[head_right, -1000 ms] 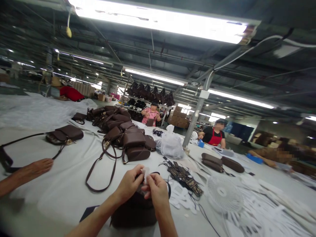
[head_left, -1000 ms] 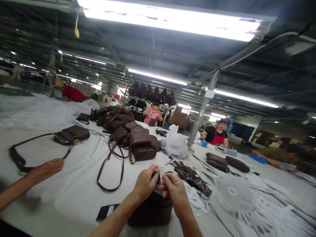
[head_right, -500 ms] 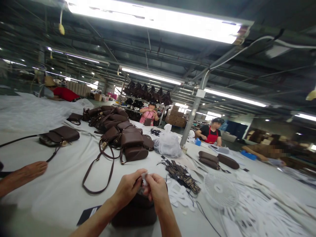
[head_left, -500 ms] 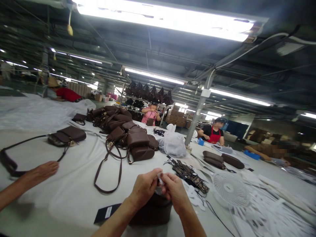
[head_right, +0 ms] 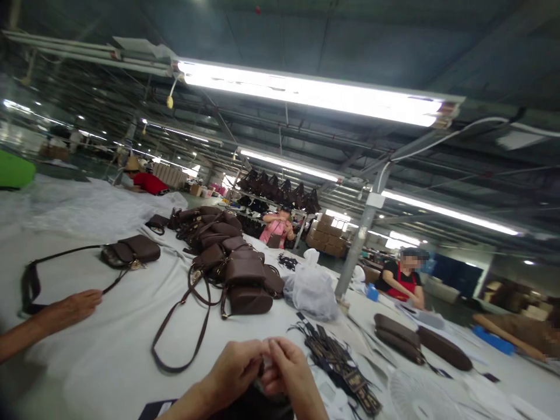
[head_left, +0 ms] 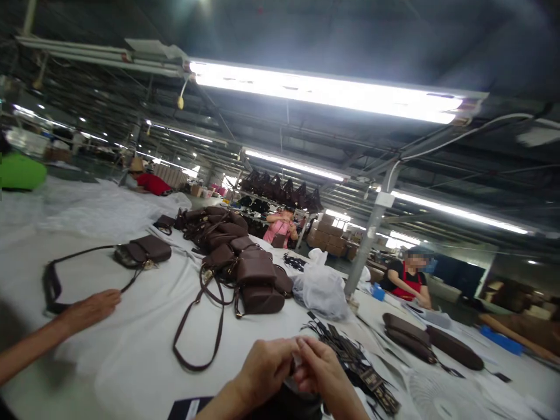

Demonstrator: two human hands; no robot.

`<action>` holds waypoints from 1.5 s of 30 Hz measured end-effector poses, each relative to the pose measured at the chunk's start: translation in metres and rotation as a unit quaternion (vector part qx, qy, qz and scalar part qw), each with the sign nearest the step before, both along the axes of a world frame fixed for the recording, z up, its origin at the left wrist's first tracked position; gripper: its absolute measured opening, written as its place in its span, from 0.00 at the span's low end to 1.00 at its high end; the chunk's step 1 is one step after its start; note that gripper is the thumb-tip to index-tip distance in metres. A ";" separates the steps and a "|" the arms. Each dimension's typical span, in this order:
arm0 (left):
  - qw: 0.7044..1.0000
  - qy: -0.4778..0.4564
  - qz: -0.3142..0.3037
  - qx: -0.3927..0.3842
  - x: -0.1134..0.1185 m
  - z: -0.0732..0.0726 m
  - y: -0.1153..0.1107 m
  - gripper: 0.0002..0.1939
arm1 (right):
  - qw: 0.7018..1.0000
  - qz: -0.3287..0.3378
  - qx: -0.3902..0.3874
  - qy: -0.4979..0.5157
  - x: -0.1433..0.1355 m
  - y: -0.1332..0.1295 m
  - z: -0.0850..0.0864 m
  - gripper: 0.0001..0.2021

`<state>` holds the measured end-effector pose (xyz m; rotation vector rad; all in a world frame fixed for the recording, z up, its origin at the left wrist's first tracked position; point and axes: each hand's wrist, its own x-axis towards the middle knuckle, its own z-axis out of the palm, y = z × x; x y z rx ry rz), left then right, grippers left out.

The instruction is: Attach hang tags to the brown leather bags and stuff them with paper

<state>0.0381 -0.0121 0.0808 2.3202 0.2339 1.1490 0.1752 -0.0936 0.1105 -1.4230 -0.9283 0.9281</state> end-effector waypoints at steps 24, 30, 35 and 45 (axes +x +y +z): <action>0.983 0.171 -0.028 0.053 -0.018 0.037 0.014 0.29 | 0.904 -0.033 0.091 -0.416 0.000 0.007 0.054 0.12; 0.982 0.160 -0.084 0.062 -0.013 0.030 0.015 0.19 | 0.906 -0.035 0.093 -0.412 -0.005 0.005 0.056 0.10; 0.975 0.157 -0.151 0.045 -0.009 0.033 0.018 0.12 | 0.927 -0.077 0.090 -0.357 -0.012 0.013 0.054 0.08; 0.944 0.261 0.062 0.191 -0.004 0.068 0.000 0.24 | 0.962 -0.031 0.085 -0.257 -0.009 0.034 0.077 0.06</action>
